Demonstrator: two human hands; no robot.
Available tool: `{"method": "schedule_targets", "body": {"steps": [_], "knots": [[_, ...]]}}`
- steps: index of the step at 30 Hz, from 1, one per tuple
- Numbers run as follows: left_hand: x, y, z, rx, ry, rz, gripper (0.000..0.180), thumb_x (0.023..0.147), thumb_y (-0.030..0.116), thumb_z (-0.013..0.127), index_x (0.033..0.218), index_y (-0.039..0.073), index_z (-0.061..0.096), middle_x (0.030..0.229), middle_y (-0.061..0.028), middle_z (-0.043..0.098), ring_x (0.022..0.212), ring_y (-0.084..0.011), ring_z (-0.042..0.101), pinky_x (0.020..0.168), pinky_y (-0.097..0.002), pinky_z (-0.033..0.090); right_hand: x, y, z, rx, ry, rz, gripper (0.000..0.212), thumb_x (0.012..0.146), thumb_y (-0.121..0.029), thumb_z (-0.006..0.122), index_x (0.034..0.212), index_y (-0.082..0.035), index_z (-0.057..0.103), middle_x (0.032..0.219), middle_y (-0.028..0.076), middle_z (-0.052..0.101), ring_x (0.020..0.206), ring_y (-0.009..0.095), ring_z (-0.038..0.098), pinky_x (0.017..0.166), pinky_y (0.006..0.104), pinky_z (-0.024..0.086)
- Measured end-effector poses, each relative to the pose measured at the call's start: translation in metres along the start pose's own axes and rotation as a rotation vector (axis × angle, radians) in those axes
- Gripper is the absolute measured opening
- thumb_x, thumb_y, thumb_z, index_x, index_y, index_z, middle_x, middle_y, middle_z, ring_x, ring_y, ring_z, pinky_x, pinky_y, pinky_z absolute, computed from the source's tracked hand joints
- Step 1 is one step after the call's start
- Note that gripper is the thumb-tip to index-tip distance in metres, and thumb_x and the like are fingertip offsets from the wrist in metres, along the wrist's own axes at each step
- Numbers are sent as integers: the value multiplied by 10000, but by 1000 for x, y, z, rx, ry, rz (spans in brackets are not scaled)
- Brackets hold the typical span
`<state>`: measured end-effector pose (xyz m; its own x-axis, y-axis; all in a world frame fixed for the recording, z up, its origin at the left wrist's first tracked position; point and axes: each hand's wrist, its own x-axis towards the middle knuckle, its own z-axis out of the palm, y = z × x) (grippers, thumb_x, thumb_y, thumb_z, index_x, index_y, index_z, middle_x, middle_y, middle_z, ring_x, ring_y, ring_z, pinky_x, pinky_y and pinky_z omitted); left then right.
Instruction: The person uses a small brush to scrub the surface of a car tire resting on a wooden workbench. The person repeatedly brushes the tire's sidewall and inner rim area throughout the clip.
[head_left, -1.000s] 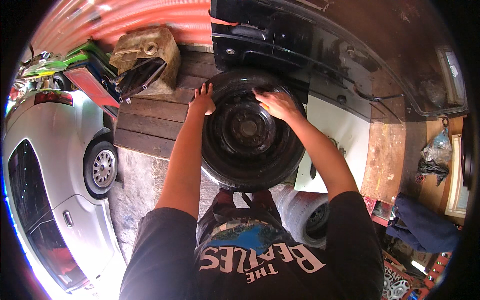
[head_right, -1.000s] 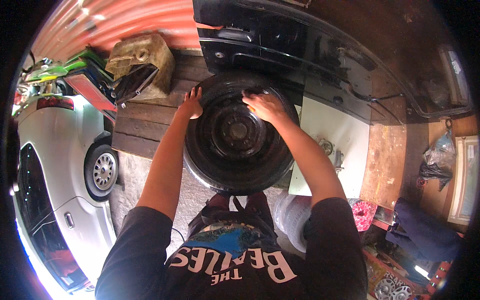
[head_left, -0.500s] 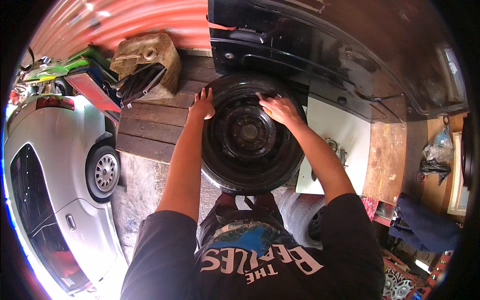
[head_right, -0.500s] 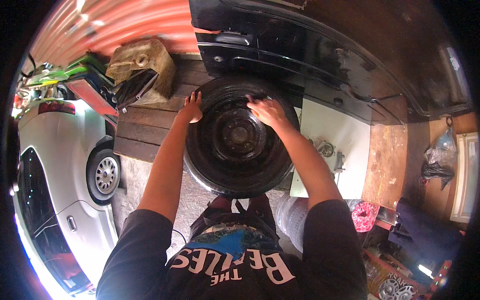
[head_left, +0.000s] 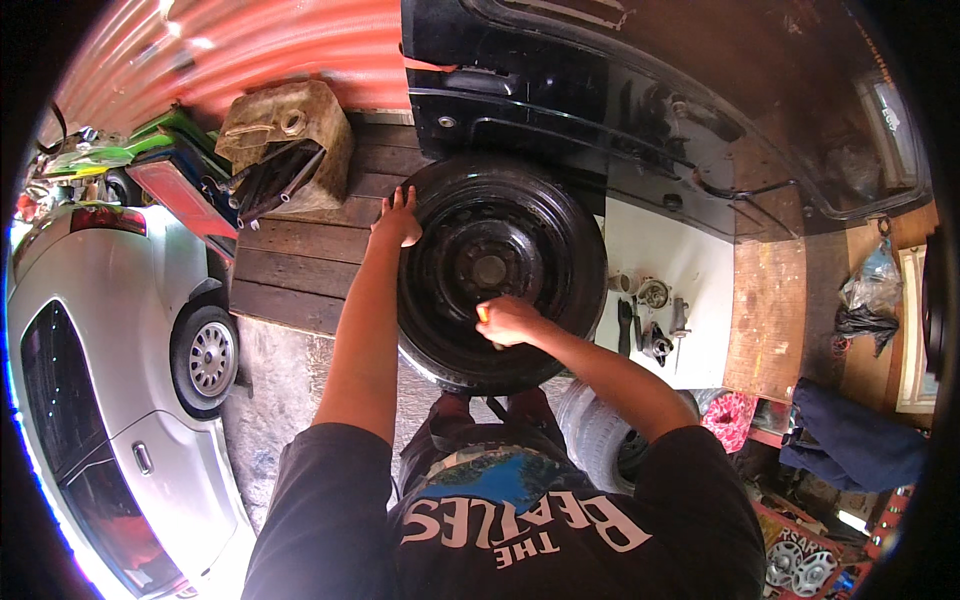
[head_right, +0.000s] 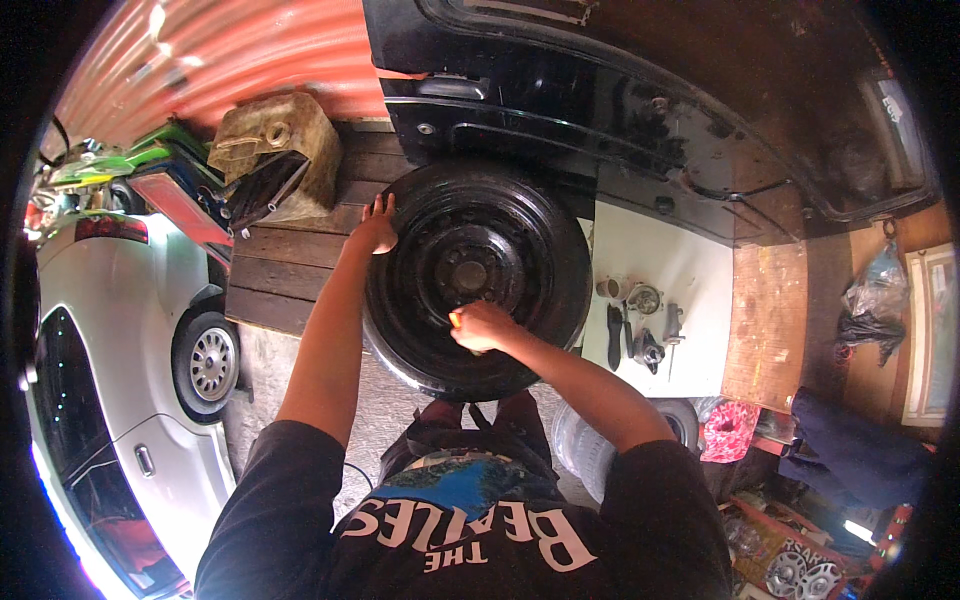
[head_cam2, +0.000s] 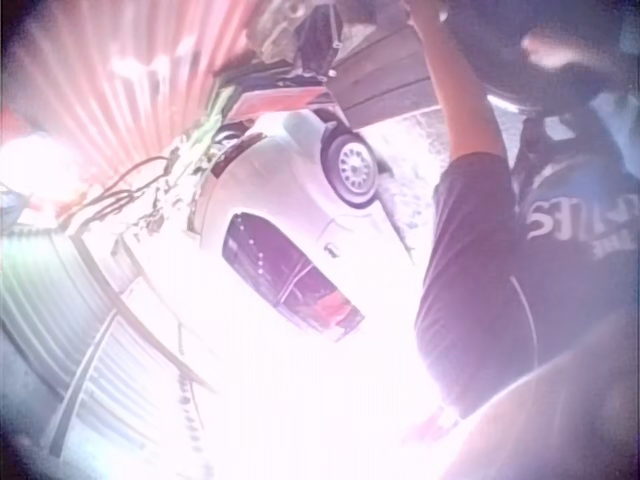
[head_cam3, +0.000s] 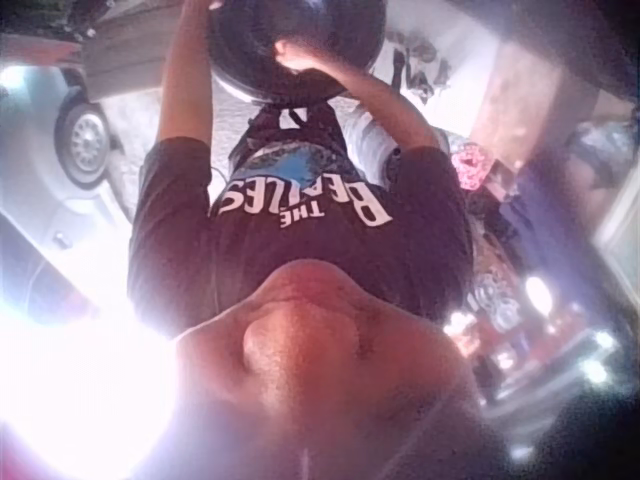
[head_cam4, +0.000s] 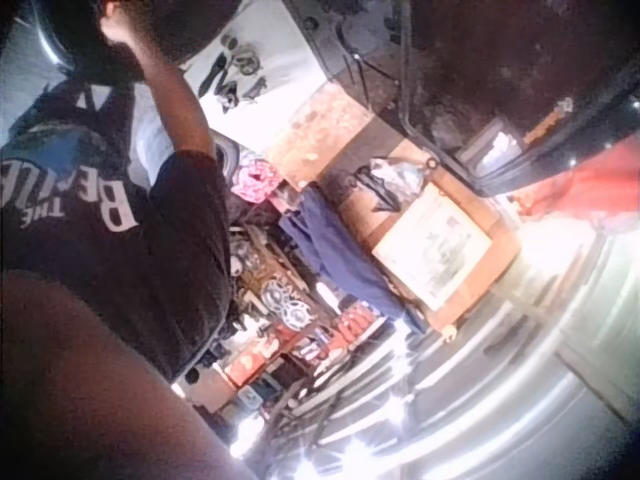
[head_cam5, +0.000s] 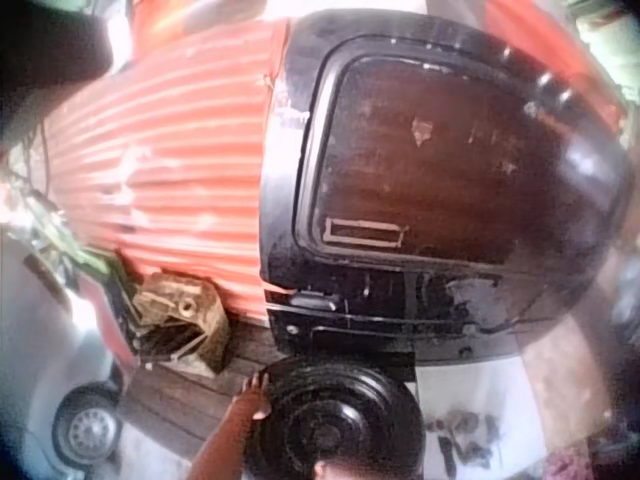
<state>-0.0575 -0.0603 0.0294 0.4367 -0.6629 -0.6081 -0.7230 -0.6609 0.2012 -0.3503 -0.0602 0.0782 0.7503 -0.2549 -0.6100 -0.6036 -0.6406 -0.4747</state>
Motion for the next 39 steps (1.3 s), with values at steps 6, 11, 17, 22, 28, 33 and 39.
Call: {"method": "schedule_targets", "body": {"steps": [6, 11, 17, 22, 28, 33, 39], "knots": [[27, -36, 14, -10, 80, 24, 953, 894, 125, 529, 1633, 305, -46, 1715, 2, -74, 1572, -341, 21, 1158, -691, 279, 96, -25, -5, 942, 16, -169, 171, 997, -177, 534, 937, -39, 616, 674, 98, 687, 527, 118, 644, 453, 280, 490], [-6, 13, -8, -40, -26, 32, 947, 892, 116, 508, 1632, 301, -53, 1714, -7, -82, 1572, -340, 8, 1165, -692, 267, 135, 51, -40, 1524, 842, -196, 261, 1020, -319, 636, 1054, -66, 583, 847, 80, 706, 654, 134, 690, 566, 250, 568], [10, -19, 6, -13, -13, -13, 952, 909, 124, 518, 1627, 298, -84, 1712, -5, -100, 1572, -342, 2, 1163, -690, 277, 63, 98, -101, -285, 806, -324, 190, 947, -266, 627, 1094, -147, 629, 867, 148, 721, 771, 364, 708, 692, 470, 570], [14, -6, 4, 1, -19, 3, 967, 914, 125, 539, 1626, 299, -92, 1710, -7, -113, 1571, -346, -3, 1151, -700, 285, -3, 123, -82, -376, 560, -51, 188, 886, -273, 629, 985, -115, 610, 775, 184, 693, 751, 405, 698, 666, 525, 552], [18, -12, 7, 0, -4, -4, 969, 909, 115, 539, 1627, 290, -88, 1710, -10, -116, 1571, -351, -3, 1143, -706, 291, -41, 31, 2, -222, 290, 58, 191, 891, -288, 628, 952, -113, 676, 782, 200, 699, 757, 414, 704, 689, 539, 560], [9, -6, 2, -6, -8, -9, 967, 906, 126, 545, 1630, 285, -76, 1712, -15, -107, 1571, -354, 13, 1141, -699, 301, -10, 20, -2, 331, 91, -65, 248, 926, -302, 629, 1035, -79, 641, 785, 190, 701, 769, 390, 706, 695, 499, 552], [11, -17, 8, -12, 22, 7, 964, 902, 132, 545, 1631, 294, -63, 1714, -7, -88, 1573, -342, 23, 1143, -686, 309, -1, 29, -91, -72, 518, -262, 234, 952, -388, 646, 1007, -166, 600, 781, 172, 691, 745, 426, 677, 642, 529, 527]]}}
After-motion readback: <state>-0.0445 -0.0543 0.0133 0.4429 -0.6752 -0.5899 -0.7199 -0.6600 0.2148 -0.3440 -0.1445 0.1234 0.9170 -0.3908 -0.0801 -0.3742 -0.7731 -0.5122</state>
